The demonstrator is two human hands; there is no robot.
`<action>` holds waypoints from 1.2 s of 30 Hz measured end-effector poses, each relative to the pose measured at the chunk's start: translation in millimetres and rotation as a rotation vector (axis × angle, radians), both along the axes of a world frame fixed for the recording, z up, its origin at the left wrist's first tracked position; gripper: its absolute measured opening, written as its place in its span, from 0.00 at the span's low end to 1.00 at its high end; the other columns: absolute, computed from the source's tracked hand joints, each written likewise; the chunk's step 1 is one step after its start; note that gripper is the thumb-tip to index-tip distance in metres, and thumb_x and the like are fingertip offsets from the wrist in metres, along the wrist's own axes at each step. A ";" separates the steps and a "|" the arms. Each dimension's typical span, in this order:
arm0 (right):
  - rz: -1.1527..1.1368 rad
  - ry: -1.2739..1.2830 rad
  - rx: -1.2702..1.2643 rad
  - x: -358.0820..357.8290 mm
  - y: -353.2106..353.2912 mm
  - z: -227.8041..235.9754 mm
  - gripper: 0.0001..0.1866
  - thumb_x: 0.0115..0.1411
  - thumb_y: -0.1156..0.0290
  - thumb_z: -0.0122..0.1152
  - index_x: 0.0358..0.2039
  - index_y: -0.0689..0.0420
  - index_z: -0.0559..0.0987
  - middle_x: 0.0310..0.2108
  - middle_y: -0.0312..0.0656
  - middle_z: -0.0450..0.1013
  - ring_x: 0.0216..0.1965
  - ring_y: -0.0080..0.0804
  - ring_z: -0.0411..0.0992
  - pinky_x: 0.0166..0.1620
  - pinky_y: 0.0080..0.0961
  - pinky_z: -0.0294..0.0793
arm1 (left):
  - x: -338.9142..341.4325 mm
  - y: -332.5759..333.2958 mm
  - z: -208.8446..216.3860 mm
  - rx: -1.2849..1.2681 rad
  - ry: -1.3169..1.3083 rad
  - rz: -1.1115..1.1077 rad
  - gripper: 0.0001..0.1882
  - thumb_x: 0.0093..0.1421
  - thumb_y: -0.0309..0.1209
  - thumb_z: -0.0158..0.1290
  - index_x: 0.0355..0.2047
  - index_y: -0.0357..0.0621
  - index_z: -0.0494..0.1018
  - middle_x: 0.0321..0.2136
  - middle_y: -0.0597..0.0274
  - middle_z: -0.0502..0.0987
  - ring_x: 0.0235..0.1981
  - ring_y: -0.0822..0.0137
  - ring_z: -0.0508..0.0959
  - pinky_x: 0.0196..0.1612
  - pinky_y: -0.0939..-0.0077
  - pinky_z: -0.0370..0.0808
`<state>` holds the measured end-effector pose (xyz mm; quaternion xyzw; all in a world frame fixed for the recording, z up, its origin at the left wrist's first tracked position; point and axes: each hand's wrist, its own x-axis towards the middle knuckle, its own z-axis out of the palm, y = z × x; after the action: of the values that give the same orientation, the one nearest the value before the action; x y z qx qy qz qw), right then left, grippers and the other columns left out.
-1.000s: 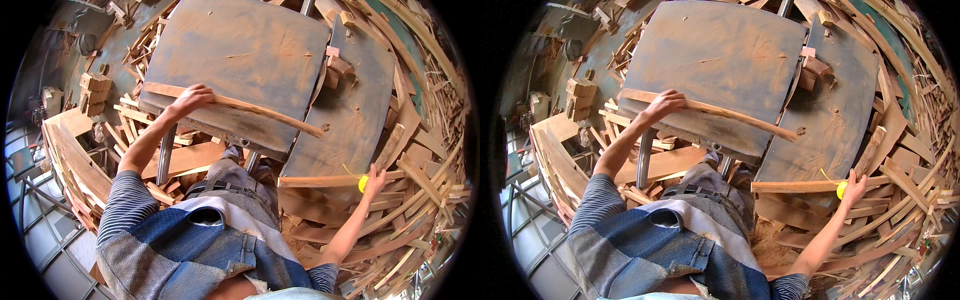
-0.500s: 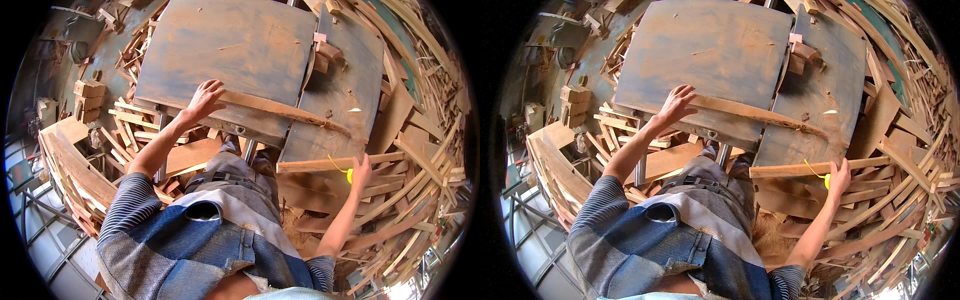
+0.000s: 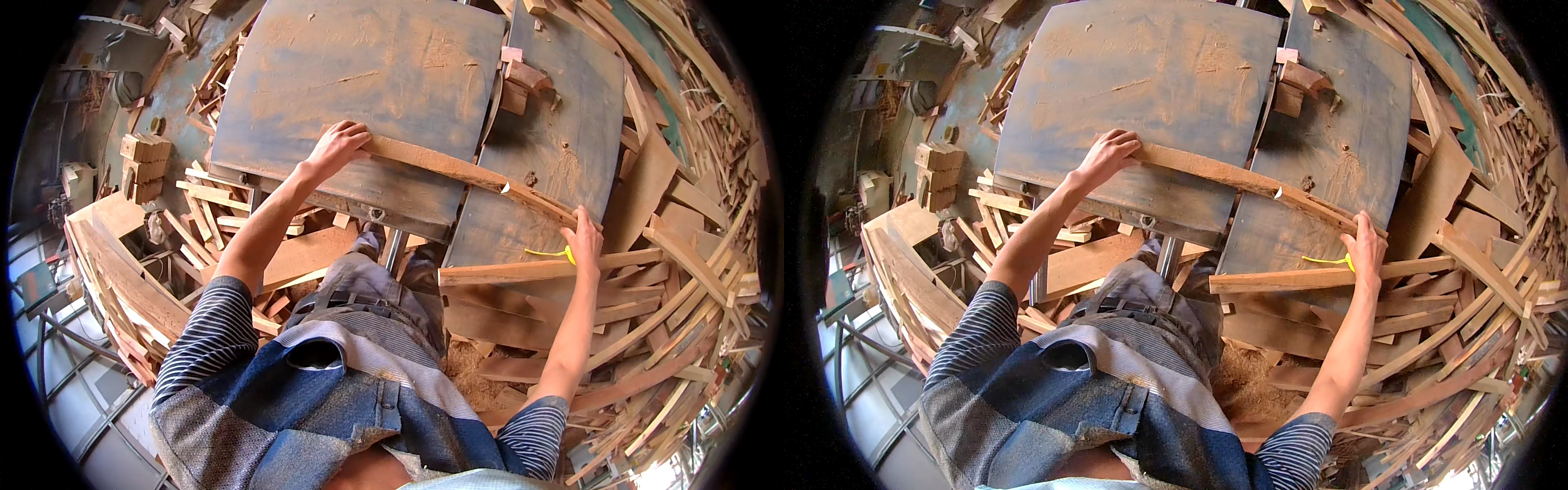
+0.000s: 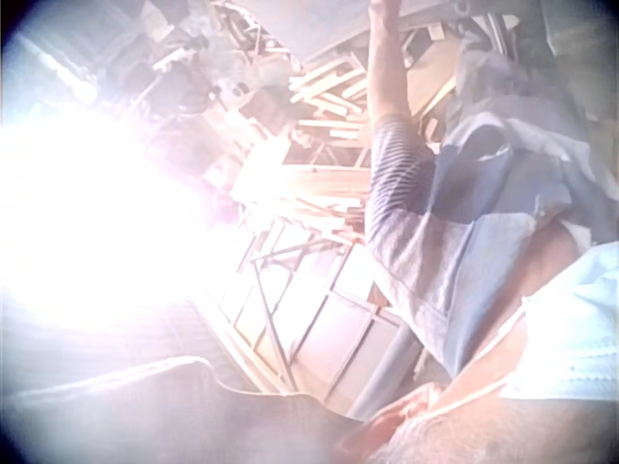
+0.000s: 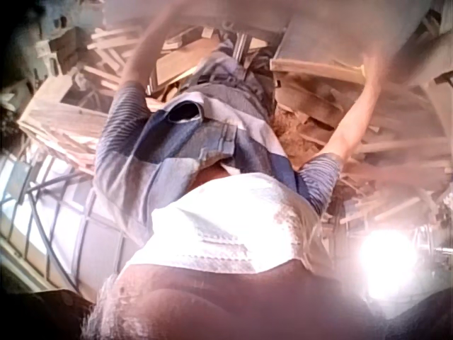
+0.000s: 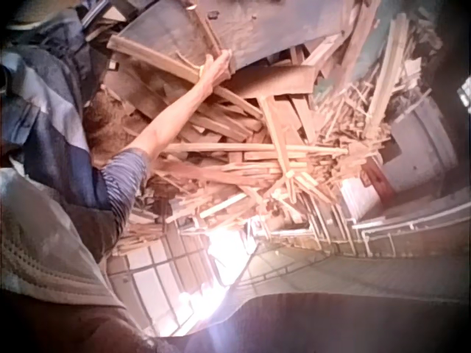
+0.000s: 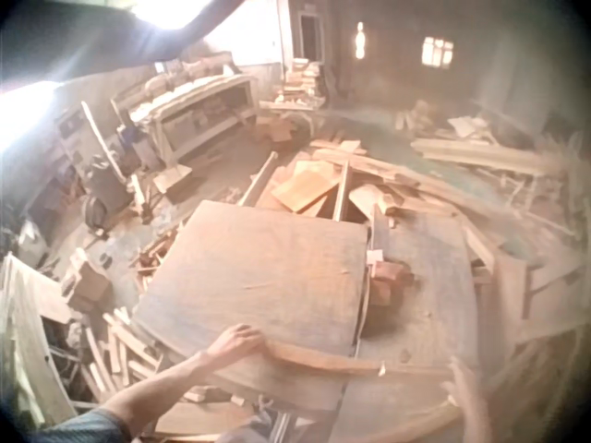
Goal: The person measures a curved wooden plank and several straight wooden pieces on a workbench using a yellow tape measure, extending and retracting the tape to check different dimensions.
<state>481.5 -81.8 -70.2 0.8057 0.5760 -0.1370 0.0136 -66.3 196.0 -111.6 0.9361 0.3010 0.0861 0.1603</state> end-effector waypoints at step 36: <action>-0.053 -0.144 -0.021 46.0 89.7 -4.8 0.31 0.54 0.67 0.72 0.59 0.54 0.75 0.58 0.44 0.74 0.52 0.53 0.76 0.52 0.45 0.77 | 55.7 91.1 0.8 0.138 0.129 -0.064 0.14 0.60 0.41 0.63 0.39 0.46 0.77 0.40 0.61 0.80 0.46 0.54 0.79 0.48 0.60 0.78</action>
<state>527.5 7.9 -75.0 0.8283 0.5506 -0.0850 0.0596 -10.6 287.1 -110.8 0.9576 0.2741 0.0409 0.0783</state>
